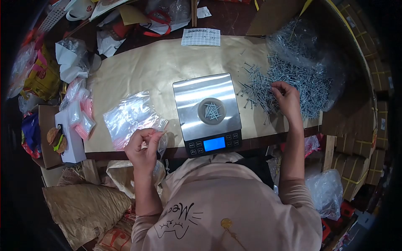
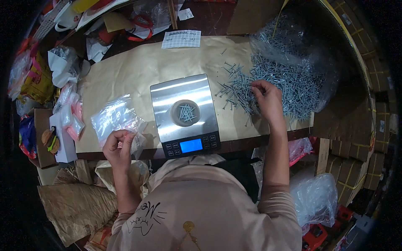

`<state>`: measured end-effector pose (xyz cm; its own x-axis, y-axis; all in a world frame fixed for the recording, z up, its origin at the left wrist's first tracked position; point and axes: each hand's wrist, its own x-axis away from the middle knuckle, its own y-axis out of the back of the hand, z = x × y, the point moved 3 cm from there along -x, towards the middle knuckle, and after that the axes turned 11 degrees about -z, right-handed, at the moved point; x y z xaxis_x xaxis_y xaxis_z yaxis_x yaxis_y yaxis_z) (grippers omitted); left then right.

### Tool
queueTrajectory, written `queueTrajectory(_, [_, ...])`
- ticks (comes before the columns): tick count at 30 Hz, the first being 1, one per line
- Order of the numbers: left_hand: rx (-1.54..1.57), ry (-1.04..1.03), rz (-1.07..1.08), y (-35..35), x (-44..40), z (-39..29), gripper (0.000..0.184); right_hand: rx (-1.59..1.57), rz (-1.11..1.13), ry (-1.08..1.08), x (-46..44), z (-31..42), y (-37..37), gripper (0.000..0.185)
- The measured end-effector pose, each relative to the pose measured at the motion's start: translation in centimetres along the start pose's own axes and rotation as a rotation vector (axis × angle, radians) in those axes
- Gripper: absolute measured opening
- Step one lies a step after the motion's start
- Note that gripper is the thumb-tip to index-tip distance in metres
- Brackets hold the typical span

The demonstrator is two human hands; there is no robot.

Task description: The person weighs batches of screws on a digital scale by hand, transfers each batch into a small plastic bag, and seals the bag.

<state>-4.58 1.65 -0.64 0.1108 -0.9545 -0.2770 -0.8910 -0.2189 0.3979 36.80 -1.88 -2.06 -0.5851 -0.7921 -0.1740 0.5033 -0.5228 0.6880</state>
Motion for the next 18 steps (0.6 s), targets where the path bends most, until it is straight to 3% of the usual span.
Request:
queueTrajectory(6, [0.021,0.017,0.04,0.1,0.1,-0.2,0.013,0.093,0.005,0.088,-0.1,0.1,-0.2,0.014])
queueTrajectory(9, [0.095,0.071,0.155,-0.2,0.3,-0.7,0.016,0.244,-0.074,0.447,0.1,1.5,-0.5,0.016])
queueTrajectory(11, [0.19,0.109,0.267,-1.2,0.7,-2.8,0.018,0.032,0.039,0.383,1.1,4.0,-1.5,0.02])
queueTrajectory(13, [0.399,0.151,0.482,-2.7,1.6,-3.8,0.022,-0.247,0.394,0.195,3.5,8.1,-2.8,0.02])
queueTrajectory(15, [0.399,0.039,0.452,-3.8,2.2,-5.3,0.021,-0.548,0.69,0.316,6.4,11.8,-3.7,0.016])
queueTrajectory(17, [0.398,-0.072,0.42,-5.0,2.8,-6.9,0.021,-0.714,0.922,0.266,8.1,14.0,-4.0,0.009])
queueTrajectory(18, [0.491,0.063,0.329,-4.9,3.5,-6.8,0.02,-0.744,0.912,0.317,8.3,14.3,-4.2,0.01])
